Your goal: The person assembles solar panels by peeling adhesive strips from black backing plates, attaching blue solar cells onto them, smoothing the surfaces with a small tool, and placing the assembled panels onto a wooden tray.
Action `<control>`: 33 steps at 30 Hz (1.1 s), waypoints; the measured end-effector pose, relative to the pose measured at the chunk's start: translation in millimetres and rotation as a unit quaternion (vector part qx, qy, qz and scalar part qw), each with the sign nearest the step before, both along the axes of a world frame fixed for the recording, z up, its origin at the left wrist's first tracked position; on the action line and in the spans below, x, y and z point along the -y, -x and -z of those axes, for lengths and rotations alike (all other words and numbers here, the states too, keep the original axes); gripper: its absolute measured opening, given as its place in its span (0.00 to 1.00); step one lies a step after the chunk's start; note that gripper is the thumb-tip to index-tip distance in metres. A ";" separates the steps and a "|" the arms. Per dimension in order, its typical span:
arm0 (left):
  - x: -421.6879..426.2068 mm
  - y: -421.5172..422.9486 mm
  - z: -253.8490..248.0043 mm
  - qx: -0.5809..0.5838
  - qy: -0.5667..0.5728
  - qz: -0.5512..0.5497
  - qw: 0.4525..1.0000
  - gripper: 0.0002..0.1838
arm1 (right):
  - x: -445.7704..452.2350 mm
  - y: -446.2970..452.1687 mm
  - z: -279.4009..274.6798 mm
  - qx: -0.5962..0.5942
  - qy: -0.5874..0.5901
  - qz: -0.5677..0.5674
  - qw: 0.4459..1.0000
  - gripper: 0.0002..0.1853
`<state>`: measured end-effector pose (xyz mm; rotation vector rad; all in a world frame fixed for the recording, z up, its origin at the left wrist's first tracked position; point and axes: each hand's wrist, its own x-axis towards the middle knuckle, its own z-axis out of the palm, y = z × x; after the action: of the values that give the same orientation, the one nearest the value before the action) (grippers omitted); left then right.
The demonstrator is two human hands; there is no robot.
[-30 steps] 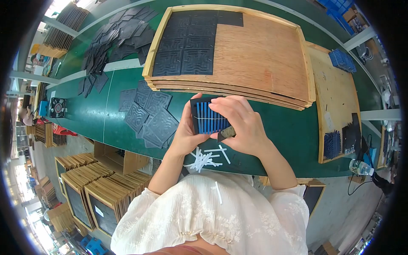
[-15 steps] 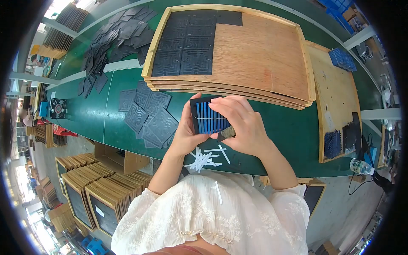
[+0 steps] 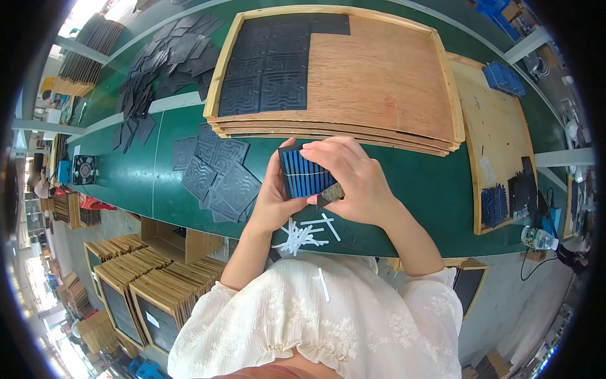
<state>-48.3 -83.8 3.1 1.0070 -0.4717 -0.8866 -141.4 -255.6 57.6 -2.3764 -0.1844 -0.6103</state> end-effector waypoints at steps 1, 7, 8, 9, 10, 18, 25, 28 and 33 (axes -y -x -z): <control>0.3 0.5 1.8 -0.004 0.003 0.001 1.000 0.56 | 0.6 -0.5 0.8 -0.003 -0.006 -0.005 1.000 0.41; 1.8 1.1 -4.9 -0.085 0.038 0.017 0.995 0.56 | 2.0 -2.4 5.9 0.009 -0.027 -0.014 1.000 0.42; 2.0 1.2 -5.3 -0.096 0.041 0.017 0.994 0.56 | 2.4 -2.5 5.9 0.007 -0.031 -0.015 0.999 0.42; 2.2 1.7 -5.3 -0.088 0.038 0.015 0.995 0.56 | 2.5 -2.5 5.8 0.006 -0.035 -0.017 0.999 0.42; 2.3 2.1 -5.3 -0.079 0.036 0.012 0.996 0.56 | 2.9 -2.4 6.1 0.005 -0.039 -0.019 0.999 0.42; 1.6 1.7 -6.1 -0.099 0.048 0.012 0.994 0.56 | 3.6 -4.3 8.7 0.021 -0.053 -0.027 0.998 0.41; 1.5 2.1 -7.2 -0.106 0.056 0.013 0.993 0.56 | 3.4 -6.0 8.1 0.028 -0.061 -0.031 0.997 0.43; 1.1 1.6 -6.2 -0.109 0.057 0.017 0.992 0.56 | 3.8 -6.3 10.1 0.026 -0.064 -0.032 0.997 0.43; 0.8 1.7 -5.0 -0.112 0.051 0.018 0.992 0.57 | 3.2 -6.1 9.1 0.024 -0.062 -0.027 0.997 0.42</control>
<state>-50.0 -84.7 8.1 0.7970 -0.3415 -0.9858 -135.3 -258.8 48.6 -2.2326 -0.2250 -0.6339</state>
